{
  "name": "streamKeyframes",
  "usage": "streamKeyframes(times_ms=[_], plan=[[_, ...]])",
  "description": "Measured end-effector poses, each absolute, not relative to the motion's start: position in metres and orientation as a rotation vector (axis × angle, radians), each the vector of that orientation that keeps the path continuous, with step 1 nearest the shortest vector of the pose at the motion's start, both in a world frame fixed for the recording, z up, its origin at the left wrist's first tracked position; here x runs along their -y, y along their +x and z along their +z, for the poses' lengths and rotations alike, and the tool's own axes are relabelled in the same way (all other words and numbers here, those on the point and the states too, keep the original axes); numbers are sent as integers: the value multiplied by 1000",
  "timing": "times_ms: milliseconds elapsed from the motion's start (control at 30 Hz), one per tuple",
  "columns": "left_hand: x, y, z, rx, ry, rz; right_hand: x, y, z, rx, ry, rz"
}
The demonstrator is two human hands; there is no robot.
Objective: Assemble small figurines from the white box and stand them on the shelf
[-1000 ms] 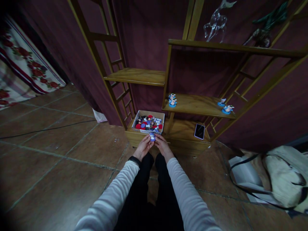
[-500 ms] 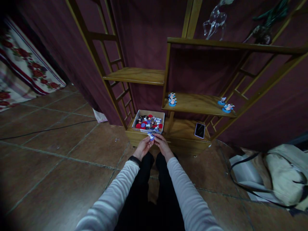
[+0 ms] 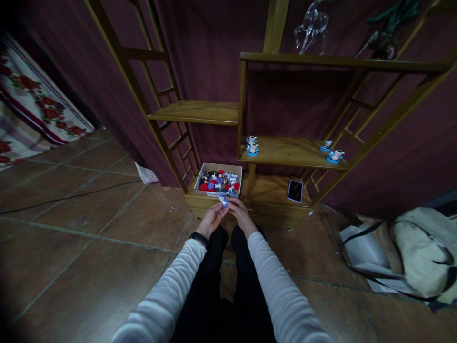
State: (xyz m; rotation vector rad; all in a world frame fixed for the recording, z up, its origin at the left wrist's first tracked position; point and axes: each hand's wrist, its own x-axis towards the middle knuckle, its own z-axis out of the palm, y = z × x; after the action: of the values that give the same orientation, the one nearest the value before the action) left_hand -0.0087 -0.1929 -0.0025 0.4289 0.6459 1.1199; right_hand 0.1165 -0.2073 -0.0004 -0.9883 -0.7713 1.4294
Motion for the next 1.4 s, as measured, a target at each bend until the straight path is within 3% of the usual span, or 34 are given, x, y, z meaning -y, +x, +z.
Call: streamKeyframes(times_ms=[833,1200,1400], plan=[[197,7,-10,-843,600,1224,206,121,-14,1219,-1301,803],[194,10,-18,-988,765,1268,203,122,-18,1359,-1429,716],[192,10,-24,-1001,838,1300,201,120,-24,1271,-1343,882]])
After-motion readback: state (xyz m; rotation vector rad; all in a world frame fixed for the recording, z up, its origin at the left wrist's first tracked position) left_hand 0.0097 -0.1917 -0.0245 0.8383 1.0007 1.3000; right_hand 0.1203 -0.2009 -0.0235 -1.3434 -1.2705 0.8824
